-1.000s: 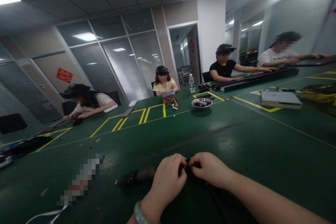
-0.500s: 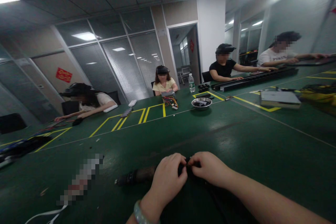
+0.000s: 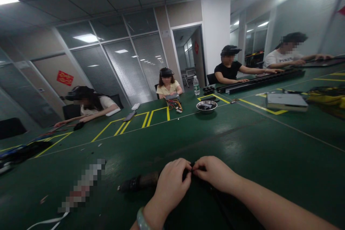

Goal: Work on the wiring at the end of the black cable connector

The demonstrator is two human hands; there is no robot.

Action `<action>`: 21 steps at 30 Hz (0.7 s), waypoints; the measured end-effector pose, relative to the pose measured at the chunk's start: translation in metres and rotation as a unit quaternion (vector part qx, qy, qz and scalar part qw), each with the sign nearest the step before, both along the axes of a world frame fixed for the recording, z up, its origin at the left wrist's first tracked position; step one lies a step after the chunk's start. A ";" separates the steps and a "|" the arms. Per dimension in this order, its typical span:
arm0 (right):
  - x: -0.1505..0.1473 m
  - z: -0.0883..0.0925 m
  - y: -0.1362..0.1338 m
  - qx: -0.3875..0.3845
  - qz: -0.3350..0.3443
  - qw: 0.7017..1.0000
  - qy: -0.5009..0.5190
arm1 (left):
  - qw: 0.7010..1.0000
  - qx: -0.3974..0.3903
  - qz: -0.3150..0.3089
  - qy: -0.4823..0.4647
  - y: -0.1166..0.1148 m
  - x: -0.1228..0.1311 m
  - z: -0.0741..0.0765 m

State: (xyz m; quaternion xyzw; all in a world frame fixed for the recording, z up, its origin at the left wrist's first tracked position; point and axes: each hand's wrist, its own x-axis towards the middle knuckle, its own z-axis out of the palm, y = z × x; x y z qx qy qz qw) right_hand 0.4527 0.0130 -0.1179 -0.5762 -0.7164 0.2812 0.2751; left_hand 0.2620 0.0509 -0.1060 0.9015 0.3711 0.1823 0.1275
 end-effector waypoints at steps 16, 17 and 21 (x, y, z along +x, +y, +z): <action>-0.001 -0.003 0.001 0.013 -0.008 1.000 -0.012 | 1.000 0.000 0.005 0.003 0.000 0.002 -0.001; -0.001 -0.004 0.001 0.013 -0.010 1.000 -0.015 | 1.000 0.002 0.007 0.002 0.000 0.002 -0.002; -0.001 -0.005 0.003 -0.001 -0.009 1.000 -0.014 | 1.000 -0.002 0.027 -0.010 0.001 0.001 -0.003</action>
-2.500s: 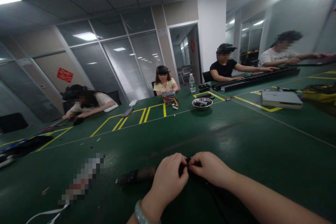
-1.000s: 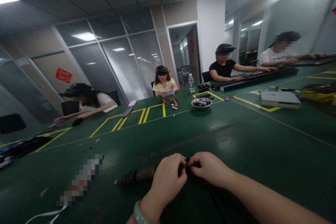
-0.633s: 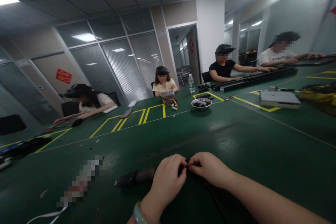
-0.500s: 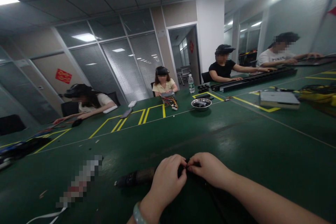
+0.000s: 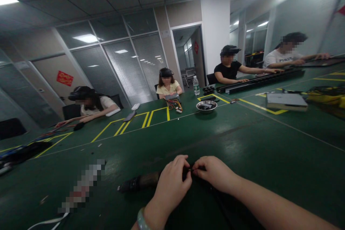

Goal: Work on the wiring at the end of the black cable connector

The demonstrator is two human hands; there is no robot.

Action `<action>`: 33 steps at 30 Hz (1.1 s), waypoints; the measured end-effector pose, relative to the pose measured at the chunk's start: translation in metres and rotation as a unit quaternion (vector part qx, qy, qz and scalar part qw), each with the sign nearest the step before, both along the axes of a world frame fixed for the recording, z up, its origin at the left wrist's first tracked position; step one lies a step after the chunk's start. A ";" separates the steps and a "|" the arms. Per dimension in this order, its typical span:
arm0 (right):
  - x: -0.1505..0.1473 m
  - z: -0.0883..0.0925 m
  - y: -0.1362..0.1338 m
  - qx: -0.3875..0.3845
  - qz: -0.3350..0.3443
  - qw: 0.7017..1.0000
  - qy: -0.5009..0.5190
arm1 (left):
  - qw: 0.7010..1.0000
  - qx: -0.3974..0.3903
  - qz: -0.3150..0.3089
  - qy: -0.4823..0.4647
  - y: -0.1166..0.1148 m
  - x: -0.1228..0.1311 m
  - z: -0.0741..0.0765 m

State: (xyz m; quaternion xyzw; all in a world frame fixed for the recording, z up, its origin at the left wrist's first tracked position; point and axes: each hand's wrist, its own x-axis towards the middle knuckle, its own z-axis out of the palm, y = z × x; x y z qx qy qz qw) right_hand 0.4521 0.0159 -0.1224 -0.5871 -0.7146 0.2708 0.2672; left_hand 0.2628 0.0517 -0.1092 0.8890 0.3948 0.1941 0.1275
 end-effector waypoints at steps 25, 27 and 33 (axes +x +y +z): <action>0.001 -0.007 0.003 0.020 0.002 0.999 0.028 | 0.999 0.045 -0.019 -0.002 0.002 -0.001 -0.001; 0.001 -0.008 0.003 0.021 0.001 0.999 0.025 | 0.999 0.047 -0.017 -0.002 0.002 -0.002 -0.002; 0.001 -0.007 0.002 0.040 -0.007 0.999 -0.001 | 0.999 0.042 -0.004 -0.006 0.003 -0.001 -0.003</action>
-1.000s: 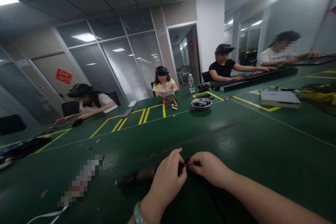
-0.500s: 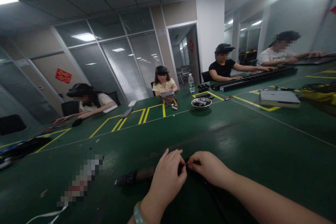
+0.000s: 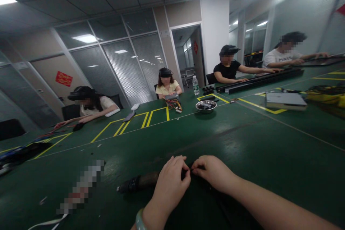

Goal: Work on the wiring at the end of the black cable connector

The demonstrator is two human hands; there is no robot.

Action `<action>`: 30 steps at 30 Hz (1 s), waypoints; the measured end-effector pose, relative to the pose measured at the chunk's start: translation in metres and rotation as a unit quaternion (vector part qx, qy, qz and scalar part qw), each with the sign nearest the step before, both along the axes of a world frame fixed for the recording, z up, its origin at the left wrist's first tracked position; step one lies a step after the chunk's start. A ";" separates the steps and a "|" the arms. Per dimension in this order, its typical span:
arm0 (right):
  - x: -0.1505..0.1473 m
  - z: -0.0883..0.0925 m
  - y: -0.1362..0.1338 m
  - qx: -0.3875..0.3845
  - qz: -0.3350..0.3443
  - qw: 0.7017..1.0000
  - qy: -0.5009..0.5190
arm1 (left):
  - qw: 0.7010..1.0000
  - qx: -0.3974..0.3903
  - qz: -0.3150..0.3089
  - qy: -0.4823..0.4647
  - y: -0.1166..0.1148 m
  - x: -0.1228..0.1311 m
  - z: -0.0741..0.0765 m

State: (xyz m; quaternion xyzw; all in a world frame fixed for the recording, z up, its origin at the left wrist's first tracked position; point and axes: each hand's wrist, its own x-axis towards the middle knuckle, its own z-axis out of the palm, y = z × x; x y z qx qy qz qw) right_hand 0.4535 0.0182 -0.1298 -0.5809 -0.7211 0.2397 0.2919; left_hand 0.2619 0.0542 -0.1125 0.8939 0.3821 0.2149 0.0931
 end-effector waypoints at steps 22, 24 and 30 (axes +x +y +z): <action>-0.001 0.002 -0.001 0.012 0.010 1.000 -0.018 | 0.999 -0.039 0.009 -0.012 -0.006 0.001 0.005; 0.000 0.001 0.000 0.014 0.012 1.000 -0.019 | 0.999 -0.037 0.009 -0.012 -0.005 0.001 0.004; -0.001 0.004 -0.001 0.004 0.012 1.000 -0.015 | 0.999 -0.031 0.013 0.009 -0.004 0.001 0.004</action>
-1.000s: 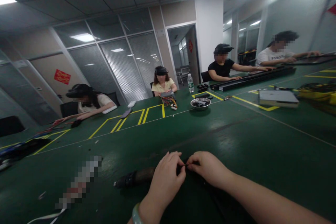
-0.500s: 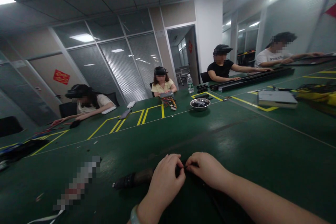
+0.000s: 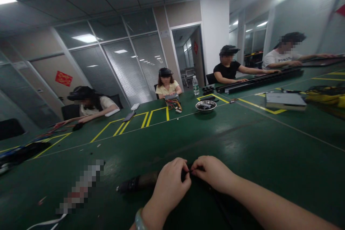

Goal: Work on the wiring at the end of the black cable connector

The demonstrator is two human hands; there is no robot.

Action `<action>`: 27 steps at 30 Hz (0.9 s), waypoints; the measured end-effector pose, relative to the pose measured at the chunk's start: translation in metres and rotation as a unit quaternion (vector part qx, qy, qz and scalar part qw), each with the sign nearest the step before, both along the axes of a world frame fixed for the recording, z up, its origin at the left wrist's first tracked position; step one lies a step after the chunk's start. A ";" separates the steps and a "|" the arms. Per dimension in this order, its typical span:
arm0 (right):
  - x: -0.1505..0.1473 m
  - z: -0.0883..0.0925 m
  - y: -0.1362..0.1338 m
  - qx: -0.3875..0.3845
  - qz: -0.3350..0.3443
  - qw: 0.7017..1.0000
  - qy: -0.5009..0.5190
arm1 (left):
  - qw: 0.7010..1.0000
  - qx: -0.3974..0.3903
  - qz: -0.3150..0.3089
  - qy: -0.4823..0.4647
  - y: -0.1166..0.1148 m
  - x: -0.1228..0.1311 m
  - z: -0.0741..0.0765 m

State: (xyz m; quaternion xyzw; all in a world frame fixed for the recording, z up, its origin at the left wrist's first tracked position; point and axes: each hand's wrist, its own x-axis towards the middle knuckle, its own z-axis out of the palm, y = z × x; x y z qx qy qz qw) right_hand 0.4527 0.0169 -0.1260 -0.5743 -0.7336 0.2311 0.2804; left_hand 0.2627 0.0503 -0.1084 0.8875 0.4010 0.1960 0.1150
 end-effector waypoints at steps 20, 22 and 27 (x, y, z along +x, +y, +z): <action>-0.002 0.004 -0.002 -0.024 -0.011 1.000 -0.010 | 1.000 -0.016 -0.027 -0.004 0.002 -0.003 0.004; -0.002 0.004 -0.002 -0.030 -0.012 0.999 -0.012 | 1.000 -0.013 -0.027 -0.006 0.002 -0.003 0.004; -0.002 0.007 -0.003 -0.027 -0.014 0.999 -0.016 | 1.000 -0.014 -0.021 0.000 0.001 -0.002 0.005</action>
